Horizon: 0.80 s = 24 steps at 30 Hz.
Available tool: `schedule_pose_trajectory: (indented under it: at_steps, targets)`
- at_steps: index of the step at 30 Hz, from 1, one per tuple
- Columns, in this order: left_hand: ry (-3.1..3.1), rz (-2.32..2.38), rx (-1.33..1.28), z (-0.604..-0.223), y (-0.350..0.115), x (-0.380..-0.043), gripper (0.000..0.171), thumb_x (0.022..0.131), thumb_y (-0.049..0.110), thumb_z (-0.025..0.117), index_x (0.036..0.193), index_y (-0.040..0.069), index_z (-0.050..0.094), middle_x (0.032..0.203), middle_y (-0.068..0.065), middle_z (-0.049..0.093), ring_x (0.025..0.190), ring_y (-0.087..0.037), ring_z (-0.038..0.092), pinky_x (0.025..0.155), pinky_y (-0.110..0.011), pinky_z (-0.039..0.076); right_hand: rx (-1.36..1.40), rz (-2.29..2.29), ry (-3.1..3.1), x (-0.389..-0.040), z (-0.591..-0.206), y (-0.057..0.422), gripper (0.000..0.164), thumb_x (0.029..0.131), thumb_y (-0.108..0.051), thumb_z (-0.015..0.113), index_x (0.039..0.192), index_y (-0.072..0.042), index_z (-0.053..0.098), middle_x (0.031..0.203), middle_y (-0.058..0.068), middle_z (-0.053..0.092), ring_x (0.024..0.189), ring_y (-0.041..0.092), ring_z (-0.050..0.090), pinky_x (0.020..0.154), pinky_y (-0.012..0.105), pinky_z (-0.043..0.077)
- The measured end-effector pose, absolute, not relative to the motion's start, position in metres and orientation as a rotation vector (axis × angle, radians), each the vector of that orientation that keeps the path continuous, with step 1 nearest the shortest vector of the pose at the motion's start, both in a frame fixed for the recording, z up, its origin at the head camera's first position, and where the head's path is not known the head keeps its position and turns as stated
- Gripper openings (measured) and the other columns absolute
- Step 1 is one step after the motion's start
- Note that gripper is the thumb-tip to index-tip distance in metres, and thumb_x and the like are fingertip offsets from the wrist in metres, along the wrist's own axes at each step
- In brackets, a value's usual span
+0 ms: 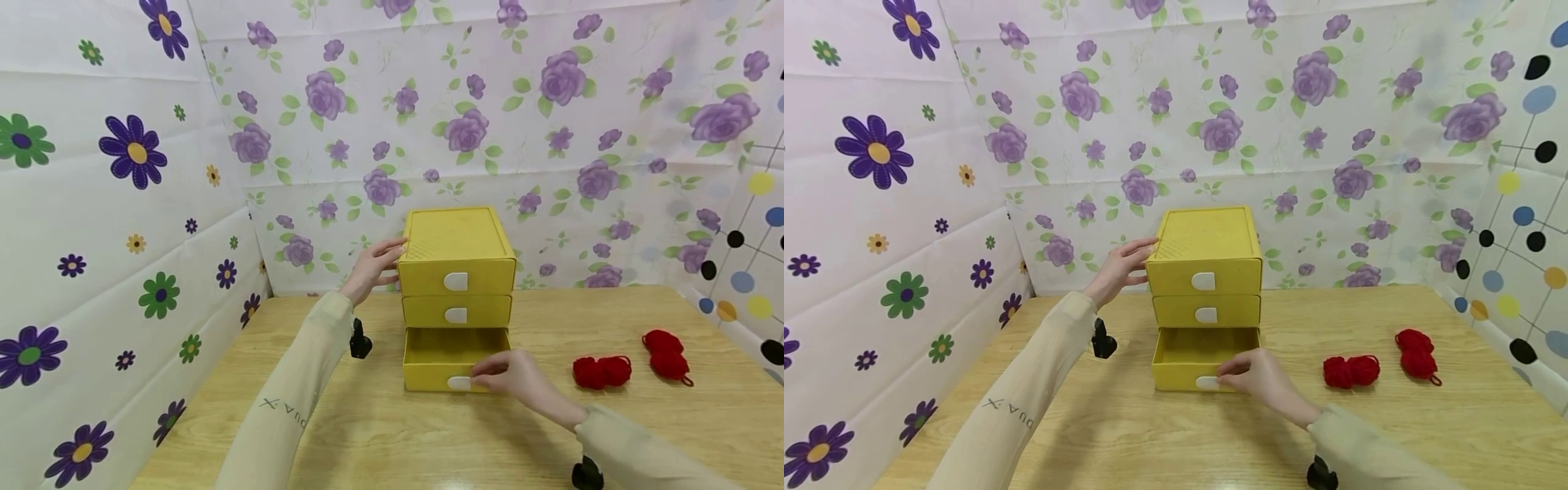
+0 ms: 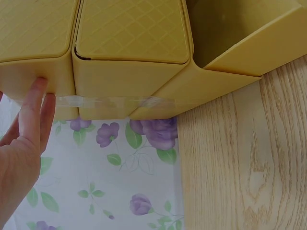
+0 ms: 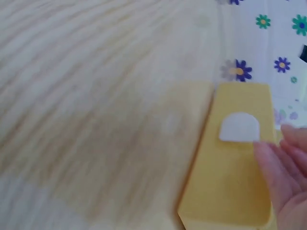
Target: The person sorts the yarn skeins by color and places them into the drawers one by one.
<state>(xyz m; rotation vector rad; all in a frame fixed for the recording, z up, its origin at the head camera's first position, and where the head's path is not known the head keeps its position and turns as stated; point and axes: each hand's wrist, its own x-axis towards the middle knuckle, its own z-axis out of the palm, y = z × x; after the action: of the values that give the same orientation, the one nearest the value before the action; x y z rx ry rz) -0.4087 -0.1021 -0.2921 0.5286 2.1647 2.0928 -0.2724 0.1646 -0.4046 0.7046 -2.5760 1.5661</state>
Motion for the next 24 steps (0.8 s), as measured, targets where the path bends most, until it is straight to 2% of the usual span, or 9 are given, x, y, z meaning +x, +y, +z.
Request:
schedule_pose_trajectory:
  at_steps: [4,7,13,16,24]
  targets:
    - [2.153,2.101,0.529,-0.292,-0.103,-0.408,0.037,0.091,0.025,0.058,0.126,0.018,0.055,0.122,-0.004,0.05,0.098,-0.027,0.052,0.077,-0.038,0.048,0.784,1.834,-2.538,-0.27,-0.393,0.175,0.026,0.08,-0.01,0.07,0.097,0.009,0.066,0.087,0.013,0.066,0.08,0.037,0.061,0.065,0.039,0.051]
    - [2.147,2.107,0.527,-0.292,-0.103,-0.408,0.037,0.09,0.026,0.059,0.126,0.018,0.055,0.121,-0.004,0.05,0.098,-0.027,0.052,0.077,-0.038,0.048,0.808,1.938,-2.522,-0.267,-0.385,0.182,0.028,0.081,-0.009,0.068,0.1,0.011,0.064,0.09,0.016,0.065,0.084,0.041,0.059,0.068,0.044,0.05]
    - [2.147,2.104,0.521,-0.292,-0.102,-0.406,0.037,0.09,0.026,0.059,0.126,0.018,0.055,0.12,-0.004,0.051,0.097,-0.027,0.053,0.077,-0.038,0.048,0.888,1.982,-2.487,-0.268,-0.373,0.199,0.025,0.084,-0.008,0.066,0.1,0.01,0.065,0.092,0.019,0.064,0.084,0.042,0.058,0.068,0.048,0.049]
    - [2.149,2.101,0.522,-0.292,-0.103,-0.406,0.037,0.09,0.025,0.059,0.126,0.018,0.055,0.12,-0.005,0.051,0.096,-0.026,0.053,0.077,-0.038,0.048,0.992,1.966,-2.446,-0.272,-0.368,0.211,0.025,0.086,-0.005,0.062,0.103,0.012,0.062,0.095,0.021,0.063,0.085,0.044,0.057,0.068,0.047,0.049]
    - [2.171,2.093,0.53,-0.293,-0.102,-0.406,0.037,0.09,0.026,0.058,0.127,0.018,0.055,0.12,-0.005,0.051,0.094,-0.025,0.053,0.076,-0.038,0.049,1.051,1.822,-2.361,-0.281,-0.36,0.25,0.022,0.085,0.002,0.061,0.106,0.008,0.063,0.097,0.021,0.063,0.079,0.029,0.063,0.065,0.043,0.05]
